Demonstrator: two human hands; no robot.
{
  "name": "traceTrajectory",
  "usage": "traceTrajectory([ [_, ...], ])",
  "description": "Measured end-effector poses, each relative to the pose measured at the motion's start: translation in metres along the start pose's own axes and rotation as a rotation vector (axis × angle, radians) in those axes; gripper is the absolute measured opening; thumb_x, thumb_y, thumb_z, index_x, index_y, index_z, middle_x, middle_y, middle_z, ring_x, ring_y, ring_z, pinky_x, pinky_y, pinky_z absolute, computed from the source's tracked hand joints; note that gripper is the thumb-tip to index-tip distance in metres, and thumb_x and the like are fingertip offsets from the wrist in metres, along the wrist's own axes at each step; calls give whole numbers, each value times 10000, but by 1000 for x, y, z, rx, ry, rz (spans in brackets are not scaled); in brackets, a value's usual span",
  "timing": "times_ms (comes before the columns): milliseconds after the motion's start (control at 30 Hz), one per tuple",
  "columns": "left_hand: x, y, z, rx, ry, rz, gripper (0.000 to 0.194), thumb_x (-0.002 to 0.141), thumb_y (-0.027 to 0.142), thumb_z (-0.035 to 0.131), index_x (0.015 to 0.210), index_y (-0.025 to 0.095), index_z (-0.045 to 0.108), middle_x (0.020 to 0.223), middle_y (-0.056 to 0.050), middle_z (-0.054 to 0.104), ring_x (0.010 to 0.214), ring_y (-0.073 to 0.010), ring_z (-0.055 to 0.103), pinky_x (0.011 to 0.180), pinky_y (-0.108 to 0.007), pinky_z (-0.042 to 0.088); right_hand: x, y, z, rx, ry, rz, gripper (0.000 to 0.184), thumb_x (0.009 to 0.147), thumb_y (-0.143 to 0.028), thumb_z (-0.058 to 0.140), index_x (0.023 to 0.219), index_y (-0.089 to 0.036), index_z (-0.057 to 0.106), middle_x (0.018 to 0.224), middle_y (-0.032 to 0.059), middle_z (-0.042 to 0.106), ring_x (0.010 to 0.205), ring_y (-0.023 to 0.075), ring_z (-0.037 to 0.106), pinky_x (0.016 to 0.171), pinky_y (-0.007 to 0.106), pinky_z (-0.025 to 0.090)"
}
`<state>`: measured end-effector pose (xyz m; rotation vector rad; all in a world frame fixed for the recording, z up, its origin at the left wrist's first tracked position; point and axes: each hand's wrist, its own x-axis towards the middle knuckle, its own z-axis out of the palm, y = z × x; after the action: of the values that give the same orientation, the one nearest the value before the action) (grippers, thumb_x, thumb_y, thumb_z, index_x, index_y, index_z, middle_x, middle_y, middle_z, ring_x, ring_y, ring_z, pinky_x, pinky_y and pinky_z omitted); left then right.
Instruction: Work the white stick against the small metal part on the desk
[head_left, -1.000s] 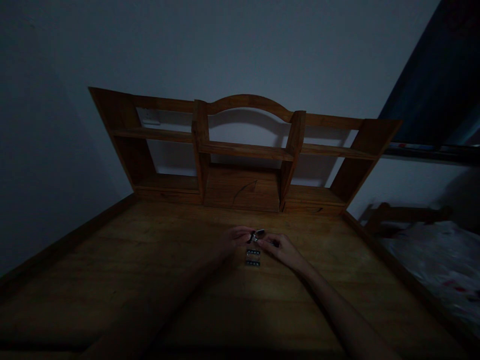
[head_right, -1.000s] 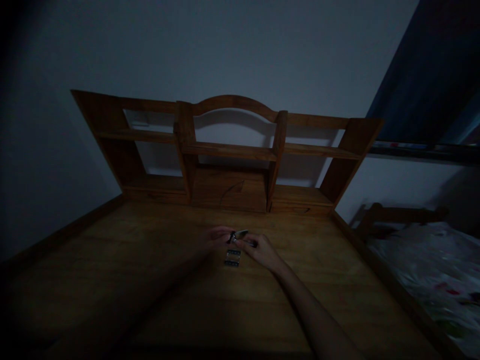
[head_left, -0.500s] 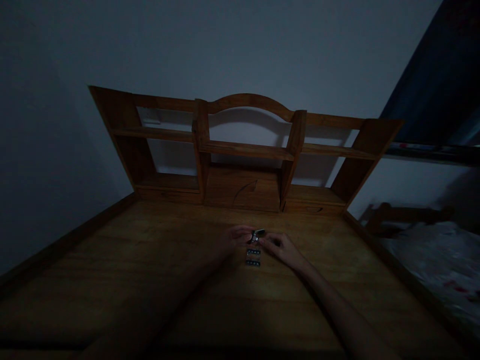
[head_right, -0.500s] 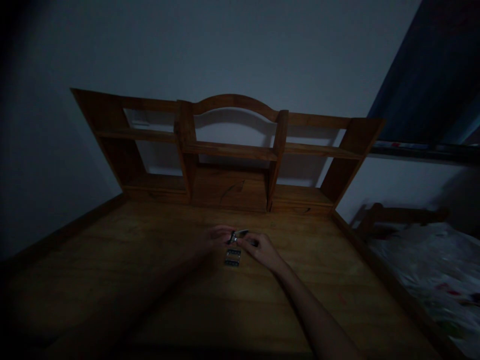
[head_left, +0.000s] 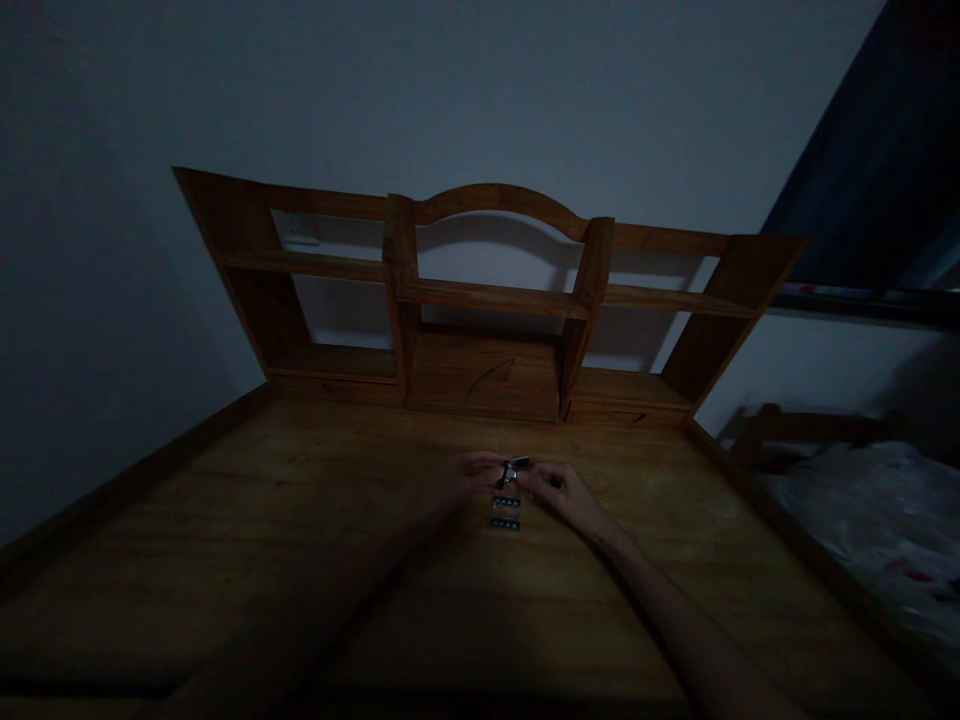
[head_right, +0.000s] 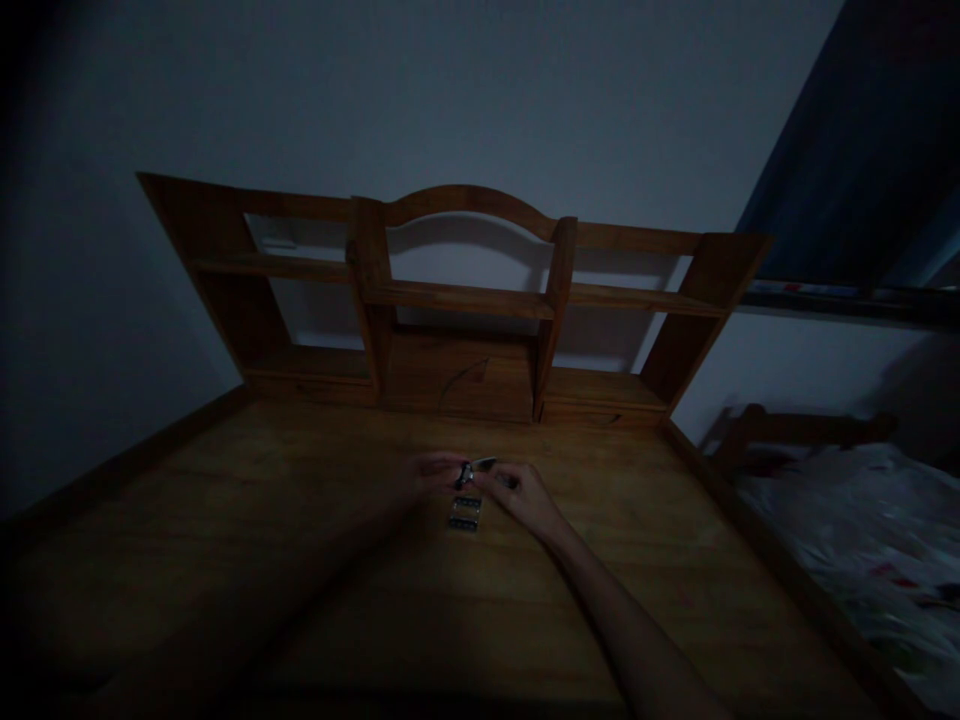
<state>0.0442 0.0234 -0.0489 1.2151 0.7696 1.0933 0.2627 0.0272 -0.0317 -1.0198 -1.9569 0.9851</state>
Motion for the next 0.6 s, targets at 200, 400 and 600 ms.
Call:
traceTrajectory([
  [200,2,-3,-1,-51,27,-2,420,733,392,809,1063,147,725,1059,-147,744,904,-295,722,895,-481,547,1,0,-4,40,25,22,459,881,-571,577,669,-167,615,624,-24,491,593,114,425,541,244,292],
  [400,5,-7,-1,-65,49,-25,485,688,411,841,1057,118,719,1030,-154,748,875,-281,723,882,-468,555,0,1,-4,3,-25,5,484,883,-583,565,658,-156,606,621,-29,460,597,108,405,547,240,280],
  [600,4,-3,0,-43,37,-50,506,674,426,847,1062,125,723,1041,-155,744,887,-266,720,874,-439,565,-1,-4,-3,-12,-38,-6,480,886,-579,564,655,-160,601,617,-31,450,591,108,399,542,239,277],
])
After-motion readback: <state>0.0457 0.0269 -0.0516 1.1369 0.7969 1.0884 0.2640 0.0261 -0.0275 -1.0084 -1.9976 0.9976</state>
